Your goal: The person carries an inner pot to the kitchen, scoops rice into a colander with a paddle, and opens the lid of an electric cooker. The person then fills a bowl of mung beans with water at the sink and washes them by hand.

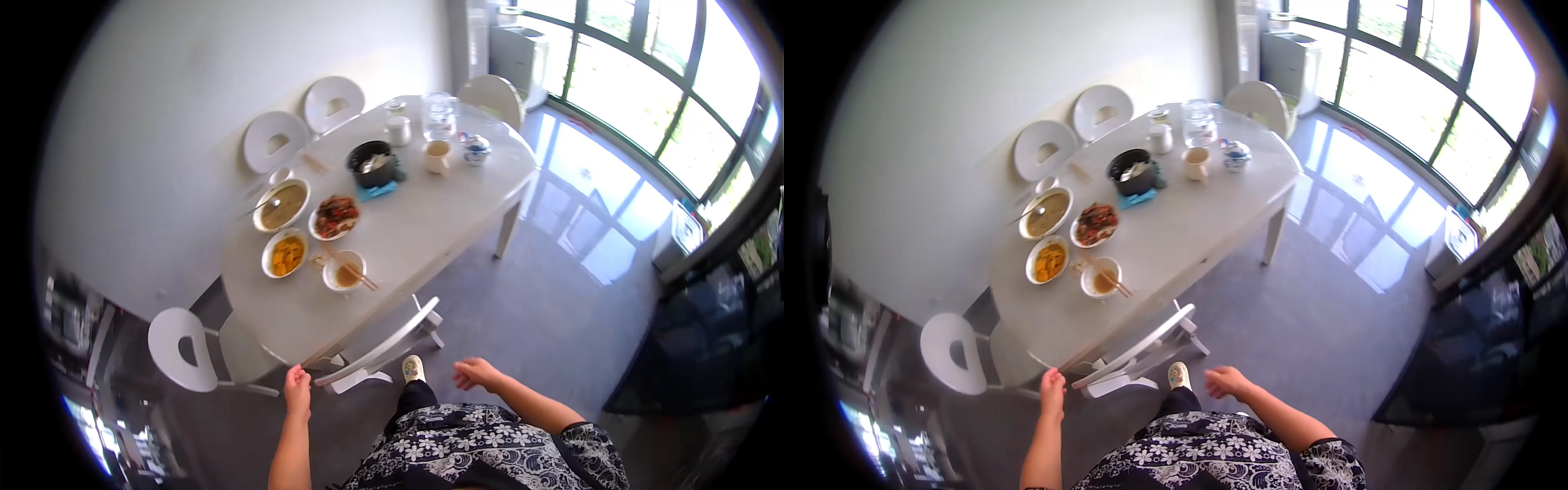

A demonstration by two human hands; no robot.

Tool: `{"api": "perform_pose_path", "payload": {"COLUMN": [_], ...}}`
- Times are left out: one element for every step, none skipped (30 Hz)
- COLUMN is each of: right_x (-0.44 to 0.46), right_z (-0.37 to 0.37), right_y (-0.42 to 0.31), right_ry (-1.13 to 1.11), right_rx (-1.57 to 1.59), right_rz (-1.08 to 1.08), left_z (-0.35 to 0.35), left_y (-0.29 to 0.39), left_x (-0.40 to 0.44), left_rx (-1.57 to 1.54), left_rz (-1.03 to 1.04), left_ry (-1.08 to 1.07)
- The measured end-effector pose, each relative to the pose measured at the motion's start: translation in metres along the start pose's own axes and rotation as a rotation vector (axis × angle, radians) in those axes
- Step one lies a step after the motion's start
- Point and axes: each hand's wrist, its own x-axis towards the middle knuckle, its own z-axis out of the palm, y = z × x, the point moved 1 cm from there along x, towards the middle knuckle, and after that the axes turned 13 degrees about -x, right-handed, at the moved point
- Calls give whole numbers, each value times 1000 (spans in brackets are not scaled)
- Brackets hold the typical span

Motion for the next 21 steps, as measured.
{"api": "perform_pose_path", "payload": {"right_x": [-15,-23,-29,-55,-66,-82,-99,-110,-125,-156,-157,-170,-176,-178,-179,-178,-176,-174,-171,-169,-166], "right_z": [-5,-9,-18,-21,-24,-23,-20,-16,-12,2,18,39,55,69,83,96,106,116,125,131,137], "right_y": [27,63,98,113,148,178,204,235,257,236,283,290,298,303,301,298,293,287,282,277,271], "right_ry": [78,164,201,303,355,463,529,588,559,635,824,907,944,952,938,920,911,900,895,889,887], "right_rx": [-79,-164,-455,-660,-787,-788,-772,-708,-579,-391,-394,205,406,417,412,398,389,379,378,373,365], "right_rz": [67,140,162,154,148,199,278,418,556,672,731,795,851,898,935,950,959,958,954,949,943], "left_z": [10,22,37,52,68,85,102,120,138,157,176,194,213,233,251,270,289,307,325,342,357], "left_y": [21,38,54,69,85,100,111,121,129,135,144,152,160,167,172,174,177,176,173,168,163], "left_x": [-3,-5,-5,-2,3,11,22,38,59,79,100,120,139,161,188,213,237,264,291,314,336], "left_rx": [-16,-8,-38,-71,-54,-37,-57,-70,-107,-144,-179,-212,-259,-308,-378,-443,-491,-541,-591,-619,-645], "left_rz": [54,59,78,98,113,129,144,157,125,88,43,-9,-22,-32,-83,-139,-220,-283,-346,-356,-367], "left_ry": [-39,-62,-135,-201,-293,-384,-461,-542,-598,-651,-697,-742,-737,-732,-734,-737,-710,-694,-677,-630,-582]}}
